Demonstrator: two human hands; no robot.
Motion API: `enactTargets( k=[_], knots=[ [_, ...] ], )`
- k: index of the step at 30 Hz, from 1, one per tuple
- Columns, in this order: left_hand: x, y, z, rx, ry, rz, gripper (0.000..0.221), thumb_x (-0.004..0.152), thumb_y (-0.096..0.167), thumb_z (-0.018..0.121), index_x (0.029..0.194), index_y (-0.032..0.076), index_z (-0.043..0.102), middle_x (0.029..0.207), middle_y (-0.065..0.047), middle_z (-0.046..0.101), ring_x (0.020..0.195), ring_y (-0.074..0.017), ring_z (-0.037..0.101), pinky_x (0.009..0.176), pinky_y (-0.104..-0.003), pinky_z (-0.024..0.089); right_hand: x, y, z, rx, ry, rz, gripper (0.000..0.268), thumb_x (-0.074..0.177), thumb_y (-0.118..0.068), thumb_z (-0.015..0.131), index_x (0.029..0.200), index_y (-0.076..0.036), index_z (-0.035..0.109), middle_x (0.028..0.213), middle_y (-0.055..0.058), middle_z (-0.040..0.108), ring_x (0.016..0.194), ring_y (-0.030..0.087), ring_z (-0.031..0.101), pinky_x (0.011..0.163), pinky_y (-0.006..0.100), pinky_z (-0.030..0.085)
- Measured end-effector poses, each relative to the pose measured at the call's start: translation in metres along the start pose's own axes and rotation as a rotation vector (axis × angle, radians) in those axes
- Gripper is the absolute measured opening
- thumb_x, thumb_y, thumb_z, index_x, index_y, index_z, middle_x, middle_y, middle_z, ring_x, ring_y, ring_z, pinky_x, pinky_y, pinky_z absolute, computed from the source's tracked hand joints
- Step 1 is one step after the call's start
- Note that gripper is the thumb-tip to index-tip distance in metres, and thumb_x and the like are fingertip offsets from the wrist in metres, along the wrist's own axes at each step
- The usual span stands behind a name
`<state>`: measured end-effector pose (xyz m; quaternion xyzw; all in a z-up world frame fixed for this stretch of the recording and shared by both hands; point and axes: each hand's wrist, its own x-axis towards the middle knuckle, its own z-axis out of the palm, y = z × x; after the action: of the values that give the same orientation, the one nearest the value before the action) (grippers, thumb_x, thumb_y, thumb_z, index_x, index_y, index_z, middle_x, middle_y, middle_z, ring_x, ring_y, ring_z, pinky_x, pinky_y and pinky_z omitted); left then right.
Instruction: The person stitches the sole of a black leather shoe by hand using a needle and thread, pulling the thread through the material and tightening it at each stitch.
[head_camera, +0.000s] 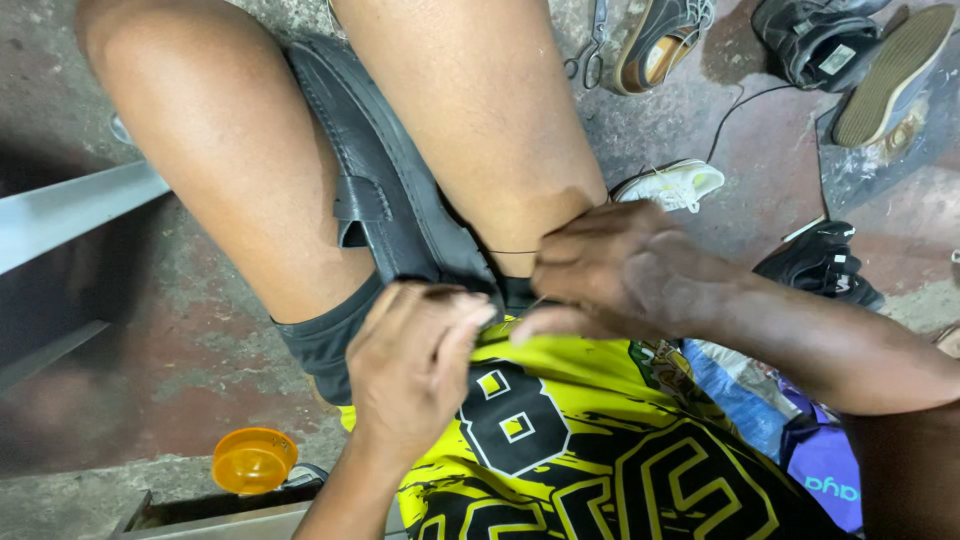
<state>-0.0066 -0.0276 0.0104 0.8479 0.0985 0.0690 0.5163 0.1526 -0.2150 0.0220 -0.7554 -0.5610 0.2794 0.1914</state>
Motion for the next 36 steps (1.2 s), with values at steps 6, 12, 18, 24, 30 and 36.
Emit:
enactTargets(
  k=[6, 12, 18, 24, 30, 36],
  knots=[
    [-0.024, -0.018, 0.000, -0.721, 0.117, -0.420, 0.019, 0.107, 0.004, 0.062, 0.126, 0.003, 0.056, 0.092, -0.003, 0.060, 0.080, -0.0097, 0.056, 0.071, -0.025, 0.049, -0.008, 0.009, 0.018, -0.025, 0.334, -0.065, 0.042, 0.086, -0.034, 0.069, 0.110, 0.001, 0.070, 0.111, 0.009, 0.064, 0.087, 0.022, 0.071, 0.068, 0.030, 0.061],
    [-0.020, -0.024, -0.006, -0.903, 0.119, -0.426, 0.026, 0.108, 0.008, 0.058, 0.132, 0.003, 0.050, 0.088, -0.004, 0.059, 0.082, -0.0145, 0.064, 0.070, -0.025, 0.049, -0.057, 0.062, 0.022, -0.526, 0.174, 0.139, 0.023, 0.086, -0.013, 0.069, 0.104, -0.025, 0.077, 0.114, 0.004, 0.069, 0.088, 0.021, 0.068, 0.067, 0.030, 0.058],
    [-0.015, -0.026, -0.007, -0.992, 0.125, -0.410, 0.023, 0.109, 0.009, 0.058, 0.130, 0.002, 0.052, 0.090, -0.005, 0.059, 0.082, -0.0157, 0.064, 0.071, -0.026, 0.051, -0.107, 0.092, -0.042, -0.824, 0.261, 0.568, 0.014, 0.111, -0.019, 0.070, 0.121, -0.009, 0.067, 0.108, 0.009, 0.063, 0.095, 0.022, 0.064, 0.077, 0.034, 0.053],
    [-0.015, -0.027, -0.010, -1.097, 0.155, -0.419, 0.025, 0.108, 0.007, 0.061, 0.131, 0.000, 0.053, 0.093, -0.008, 0.061, 0.082, -0.0153, 0.062, 0.075, -0.027, 0.052, -0.080, 0.045, -0.017, -0.055, 0.533, 0.477, 0.049, 0.101, -0.010, 0.066, 0.149, -0.011, 0.055, 0.139, 0.013, 0.057, 0.107, 0.026, 0.066, 0.086, 0.034, 0.055],
    [-0.010, -0.035, -0.018, -1.209, 0.151, -0.394, 0.030, 0.108, 0.011, 0.063, 0.133, 0.000, 0.053, 0.098, -0.012, 0.065, 0.083, -0.0190, 0.065, 0.071, -0.024, 0.050, -0.015, -0.024, 0.031, 0.424, 0.178, 0.174, 0.092, 0.076, -0.044, 0.085, 0.143, 0.003, 0.045, 0.131, 0.019, 0.063, 0.115, 0.038, 0.064, 0.093, 0.045, 0.052],
    [-0.006, -0.044, -0.013, -1.305, 0.122, -0.343, 0.030, 0.109, 0.012, 0.064, 0.133, -0.001, 0.052, 0.103, -0.015, 0.065, 0.087, -0.0196, 0.066, 0.065, -0.020, 0.048, -0.012, -0.035, 0.051, 0.250, 0.053, 0.382, 0.044, 0.084, -0.045, 0.081, 0.105, -0.009, 0.066, 0.084, 0.005, 0.073, 0.077, 0.025, 0.074, 0.067, 0.040, 0.055]
  ],
)
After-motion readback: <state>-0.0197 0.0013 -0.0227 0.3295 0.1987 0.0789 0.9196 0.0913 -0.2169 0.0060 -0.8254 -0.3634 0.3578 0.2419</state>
